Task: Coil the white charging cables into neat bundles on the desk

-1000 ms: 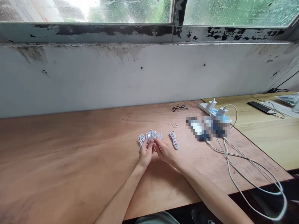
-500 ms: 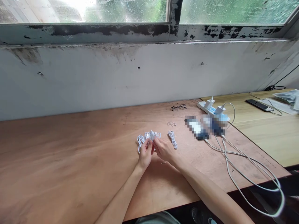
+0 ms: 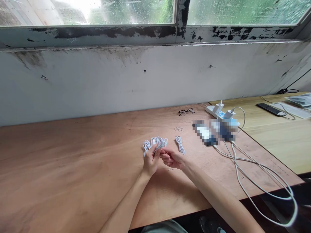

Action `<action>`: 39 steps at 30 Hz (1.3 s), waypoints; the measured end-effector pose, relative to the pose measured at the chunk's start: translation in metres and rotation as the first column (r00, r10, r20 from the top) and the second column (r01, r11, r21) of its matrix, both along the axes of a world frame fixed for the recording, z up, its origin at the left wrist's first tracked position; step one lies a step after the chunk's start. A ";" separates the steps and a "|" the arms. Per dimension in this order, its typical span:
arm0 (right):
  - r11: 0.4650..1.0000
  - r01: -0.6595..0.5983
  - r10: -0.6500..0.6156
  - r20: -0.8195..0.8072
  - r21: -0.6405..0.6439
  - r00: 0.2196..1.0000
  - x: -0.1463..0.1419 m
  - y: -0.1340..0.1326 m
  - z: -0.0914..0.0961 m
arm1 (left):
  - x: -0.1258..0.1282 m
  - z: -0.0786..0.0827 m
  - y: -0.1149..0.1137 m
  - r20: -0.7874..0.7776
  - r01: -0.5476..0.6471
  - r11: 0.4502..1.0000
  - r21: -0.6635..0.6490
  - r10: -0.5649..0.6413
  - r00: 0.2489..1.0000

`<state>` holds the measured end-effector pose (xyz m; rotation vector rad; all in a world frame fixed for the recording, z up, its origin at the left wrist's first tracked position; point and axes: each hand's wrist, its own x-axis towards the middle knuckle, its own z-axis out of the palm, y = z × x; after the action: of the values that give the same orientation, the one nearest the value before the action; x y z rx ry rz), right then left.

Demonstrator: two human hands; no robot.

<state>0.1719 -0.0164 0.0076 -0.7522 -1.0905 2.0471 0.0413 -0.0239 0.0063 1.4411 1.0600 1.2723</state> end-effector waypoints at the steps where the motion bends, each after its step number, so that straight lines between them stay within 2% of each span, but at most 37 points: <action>1: 0.997 -0.057 0.056 -0.008 -0.048 0.998 0.003 0.001 0.001 | 0.000 0.001 -0.001 -0.009 0.012 1.000 0.001 -0.012 1.000; 2: 0.995 -0.080 0.081 0.005 -0.064 0.997 0.005 0.002 0.001 | 0.001 0.001 -0.001 -0.004 0.029 1.000 -0.008 -0.029 1.000; 4: 1.000 -0.012 0.011 0.087 0.012 0.996 0.007 0.001 0.003 | 0.003 -0.001 0.000 0.043 0.067 0.996 -0.051 -0.065 0.997; 5: 0.992 0.064 -0.080 0.148 0.112 0.986 0.007 0.000 0.004 | 0.004 -0.002 0.001 0.081 0.080 0.994 -0.078 -0.074 0.994; 6: 0.957 0.139 -0.196 0.216 0.253 0.957 0.006 -0.001 0.004 | 0.005 -0.003 0.002 0.123 0.084 0.991 -0.109 -0.070 0.990; 7: 0.888 0.185 -0.321 0.279 0.421 0.905 0.006 -0.002 0.004 | 0.006 -0.004 0.003 0.164 0.080 0.987 -0.142 -0.056 0.985; 8: 0.787 0.179 -0.439 0.334 0.590 0.834 0.006 -0.003 0.004 | 0.007 -0.005 0.004 0.201 0.073 0.982 -0.175 -0.037 0.979; 10: 0.554 0.010 -0.621 0.405 0.833 0.671 0.008 -0.003 0.001 | 0.007 -0.006 0.006 0.257 0.055 0.969 -0.241 0.009 0.966; 11: 0.450 -0.111 -0.683 0.421 0.886 0.597 0.010 -0.003 -0.001 | 0.007 -0.005 0.006 0.278 0.052 0.961 -0.272 0.026 0.960; 13: 0.295 -0.310 -0.765 0.418 0.904 0.491 0.013 0.001 -0.006 | 0.008 -0.004 0.006 0.313 0.068 0.942 -0.327 0.041 0.949; 15: 0.190 -0.427 -0.806 0.388 0.884 0.447 0.016 0.005 -0.010 | 0.008 -0.003 0.005 0.353 0.100 0.921 -0.376 0.042 0.935; 17: 0.132 -0.470 -0.820 0.363 0.873 0.443 0.017 0.007 -0.012 | 0.008 -0.003 0.005 0.391 0.138 0.903 -0.406 0.035 0.920; 19: 0.136 -0.438 -0.806 0.356 0.889 0.473 0.016 0.007 -0.012 | 0.008 -0.004 0.005 0.410 0.163 0.899 -0.407 0.020 0.912; 20: 0.168 -0.387 -0.784 0.361 0.907 0.505 0.015 0.006 -0.011 | 0.008 -0.004 0.005 0.406 0.164 0.904 -0.395 0.012 0.914; 21: 0.223 -0.312 -0.752 0.366 0.924 0.548 0.013 0.005 -0.010 | 0.008 -0.005 0.005 0.393 0.157 0.913 -0.378 0.004 0.920; 22: 0.300 -0.217 -0.708 0.369 0.929 0.602 0.010 0.004 -0.010 | 0.008 -0.006 0.005 0.371 0.141 0.924 -0.354 0.000 0.929; 24: 0.509 0.008 -0.589 0.342 0.860 0.732 0.006 0.002 -0.008 | 0.007 -0.007 0.005 0.315 0.100 0.952 -0.291 -0.004 0.949; 26: 0.740 0.170 -0.434 0.268 0.650 0.860 0.004 0.003 -0.007 | 0.006 -0.007 0.005 0.256 0.072 0.972 -0.222 -0.014 0.967; 27: 0.842 0.185 -0.337 0.226 0.508 0.914 0.004 0.004 -0.007 | 0.006 -0.007 0.005 0.230 0.068 0.979 -0.194 -0.022 0.973; 28: 0.920 0.152 -0.231 0.187 0.362 0.955 0.004 0.005 -0.007 | 0.005 -0.007 0.005 0.209 0.070 0.983 -0.172 -0.033 0.977; 29: 0.968 0.091 -0.129 0.153 0.234 0.980 0.004 0.006 -0.006 | 0.005 -0.007 0.005 0.193 0.073 0.985 -0.158 -0.042 0.980; 30: 0.990 0.029 -0.048 0.128 0.141 0.991 0.005 0.006 -0.006 | 0.005 -0.007 0.005 0.187 0.077 0.986 -0.150 -0.048 0.981; 32: 0.996 -0.001 -0.009 0.115 0.090 0.993 0.006 0.006 -0.004 | 0.006 -0.006 0.005 0.206 0.092 0.983 -0.159 -0.058 0.977; 34: 0.971 0.075 -0.115 0.166 0.228 0.980 0.006 0.004 -0.001 | 0.007 -0.005 0.005 0.245 0.112 0.973 -0.200 -0.061 0.968; 35: 0.930 0.114 -0.199 0.217 0.350 0.956 0.007 0.003 0.000 | 0.007 -0.005 0.005 0.265 0.118 0.966 -0.230 -0.055 0.963; 37: 0.778 0.097 -0.378 0.339 0.621 0.862 0.008 0.001 0.000 | 0.007 -0.005 0.006 0.298 0.127 0.947 -0.296 -0.035 0.954; 39: 0.583 -0.041 -0.533 0.421 0.811 0.734 0.011 0.001 -0.002 | 0.006 -0.005 0.007 0.318 0.134 0.928 -0.347 -0.018 0.948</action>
<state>0.1830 -0.0157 0.0053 -1.0573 -1.9289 0.8184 0.0477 -0.0169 0.0018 0.9546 0.9538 1.1283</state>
